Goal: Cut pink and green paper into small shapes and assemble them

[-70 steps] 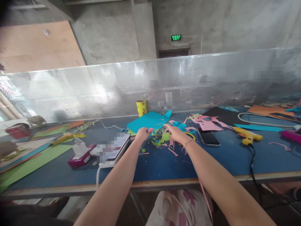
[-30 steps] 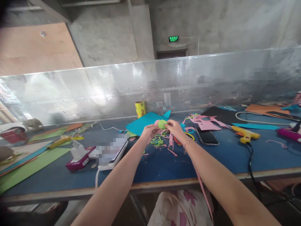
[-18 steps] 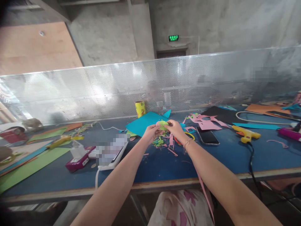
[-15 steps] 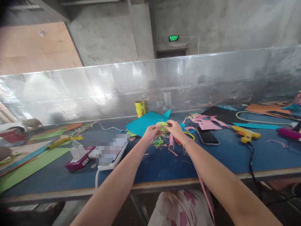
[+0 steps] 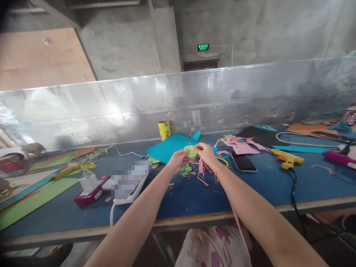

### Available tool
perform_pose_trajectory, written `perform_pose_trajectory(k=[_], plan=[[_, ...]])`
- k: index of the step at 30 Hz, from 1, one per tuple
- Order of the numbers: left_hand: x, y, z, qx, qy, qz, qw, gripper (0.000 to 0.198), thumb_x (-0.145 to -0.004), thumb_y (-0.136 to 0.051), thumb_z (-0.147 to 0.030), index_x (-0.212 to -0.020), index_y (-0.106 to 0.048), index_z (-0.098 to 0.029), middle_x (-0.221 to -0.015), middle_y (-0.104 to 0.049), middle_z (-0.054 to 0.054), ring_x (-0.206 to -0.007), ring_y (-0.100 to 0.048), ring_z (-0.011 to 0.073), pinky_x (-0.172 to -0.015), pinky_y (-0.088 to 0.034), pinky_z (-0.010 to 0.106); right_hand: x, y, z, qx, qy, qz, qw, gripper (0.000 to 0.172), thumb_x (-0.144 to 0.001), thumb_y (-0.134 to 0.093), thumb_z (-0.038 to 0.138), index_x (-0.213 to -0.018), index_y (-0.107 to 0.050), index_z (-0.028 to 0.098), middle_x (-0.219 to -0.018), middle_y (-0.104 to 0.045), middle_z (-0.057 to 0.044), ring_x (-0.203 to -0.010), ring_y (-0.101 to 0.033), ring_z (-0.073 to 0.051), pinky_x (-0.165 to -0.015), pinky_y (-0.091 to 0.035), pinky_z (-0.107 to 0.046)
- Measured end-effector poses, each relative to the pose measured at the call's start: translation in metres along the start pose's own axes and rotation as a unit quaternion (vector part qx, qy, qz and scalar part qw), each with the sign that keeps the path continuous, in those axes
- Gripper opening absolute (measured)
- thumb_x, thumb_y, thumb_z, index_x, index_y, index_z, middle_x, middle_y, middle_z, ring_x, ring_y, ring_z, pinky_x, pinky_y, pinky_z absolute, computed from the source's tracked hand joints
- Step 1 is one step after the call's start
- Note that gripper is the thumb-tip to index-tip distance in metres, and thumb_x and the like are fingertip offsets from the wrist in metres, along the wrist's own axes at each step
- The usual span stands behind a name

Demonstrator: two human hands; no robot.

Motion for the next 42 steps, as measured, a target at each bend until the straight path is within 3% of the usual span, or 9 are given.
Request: perform_pose_trajectory(k=[19,25,27,30,33,35,38,40,42], plan=[[0.004,-0.003,-0.002,-0.008,-0.016,0.014,1.0,0.014,-0.083,-0.048,-0.016,-0.087,-0.06,-0.009,-0.069,-0.067,0.008,-0.065,-0.065,0.0143,-0.074,-0.052,0.027,-0.002,0.0,-0.006,-0.022,0.004,0.002,1.0,0.018,-0.068,-0.059,0.032,-0.075,-0.058,0.016,-0.069,-0.062,-0.003,-0.061,-0.057,-0.013,-0.057,-0.047,-0.026],[-0.002,0.008,-0.001,-0.102,-0.021,-0.036,0.994,0.01,-0.078,-0.054,-0.02,-0.078,-0.06,-0.011,-0.066,-0.066,0.007,-0.062,-0.064,0.0155,-0.066,-0.05,0.027,-0.007,0.003,-0.015,-0.055,-0.018,-0.016,0.998,0.012,-0.069,-0.058,0.029,-0.073,-0.059,0.018,-0.068,-0.064,-0.003,-0.059,-0.059,-0.014,-0.051,-0.048,-0.026],[-0.002,0.017,-0.005,-0.207,-0.025,-0.083,0.975,0.012,-0.078,-0.051,-0.021,-0.076,-0.06,-0.013,-0.064,-0.065,0.007,-0.061,-0.063,0.0174,-0.064,-0.049,0.028,-0.009,0.008,-0.019,-0.06,-0.032,-0.042,0.997,0.009,-0.068,-0.058,0.027,-0.071,-0.058,0.018,-0.067,-0.063,-0.003,-0.057,-0.059,-0.015,-0.049,-0.048,-0.026],[0.0,0.027,-0.018,-0.421,-0.072,-0.148,0.892,0.012,-0.071,-0.057,-0.025,-0.077,-0.063,-0.015,-0.07,-0.067,0.009,-0.076,-0.063,0.0232,-0.069,-0.045,0.03,-0.011,0.013,-0.023,-0.074,-0.045,-0.049,0.995,0.005,-0.068,-0.058,0.023,-0.069,-0.057,0.018,-0.066,-0.064,-0.002,-0.057,-0.059,-0.014,-0.048,-0.048,-0.026],[0.0,0.025,-0.031,-0.497,-0.167,-0.189,0.83,0.023,-0.069,-0.058,-0.025,-0.089,-0.063,-0.016,-0.091,-0.066,0.012,-0.093,-0.058,0.0253,-0.077,-0.041,0.03,-0.013,0.009,-0.024,-0.084,-0.057,-0.023,0.995,0.005,-0.068,-0.055,0.019,-0.073,-0.057,0.018,-0.069,-0.064,-0.002,-0.059,-0.06,-0.014,-0.051,-0.048,-0.025],[-0.006,0.02,-0.032,-0.47,-0.205,-0.174,0.841,0.018,-0.072,-0.053,-0.025,-0.084,-0.063,-0.017,-0.089,-0.066,0.01,-0.086,-0.058,0.0206,-0.073,-0.041,0.027,-0.013,0.003,-0.022,-0.077,-0.056,0.001,0.995,0.007,-0.068,-0.054,0.018,-0.075,-0.056,0.017,-0.072,-0.064,-0.002,-0.062,-0.06,-0.014,-0.054,-0.049,-0.026],[-0.018,0.012,-0.024,-0.439,-0.204,-0.109,0.868,0.011,-0.07,-0.052,-0.023,-0.064,-0.059,-0.016,-0.062,-0.06,0.002,-0.061,-0.054,0.0143,-0.056,-0.038,0.022,-0.011,-0.003,-0.014,-0.03,-0.019,0.042,0.999,0.01,-0.071,-0.052,0.024,-0.077,-0.054,0.017,-0.072,-0.064,-0.003,-0.064,-0.06,-0.015,-0.058,-0.048,-0.027],[-0.02,0.015,-0.02,-0.42,-0.195,-0.106,0.88,0.015,-0.068,-0.052,-0.022,-0.055,-0.053,-0.016,-0.049,-0.05,-0.002,-0.051,-0.047,0.0113,-0.049,-0.033,0.021,-0.009,0.003,-0.01,0.059,0.002,0.048,0.997,0.016,-0.074,-0.049,0.031,-0.077,-0.055,0.016,-0.074,-0.064,-0.005,-0.069,-0.061,-0.017,-0.063,-0.047,-0.029],[-0.017,0.023,-0.019,-0.376,-0.177,-0.139,0.899,0.016,-0.066,-0.054,-0.023,-0.053,-0.049,-0.016,-0.045,-0.044,-0.004,-0.048,-0.043,0.0097,-0.046,-0.03,0.02,-0.006,0.017,-0.011,0.226,-0.005,0.028,0.974,0.019,-0.072,-0.052,0.032,-0.077,-0.058,0.015,-0.083,-0.064,-0.011,-0.081,-0.06,-0.021,-0.07,-0.045,-0.032]])
Point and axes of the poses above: each hand's wrist, its own x-axis away from the middle knuckle, its own y-axis out of the back of the hand, z = x × y, the point moved 5 cm from there along -x, towards the middle knuckle
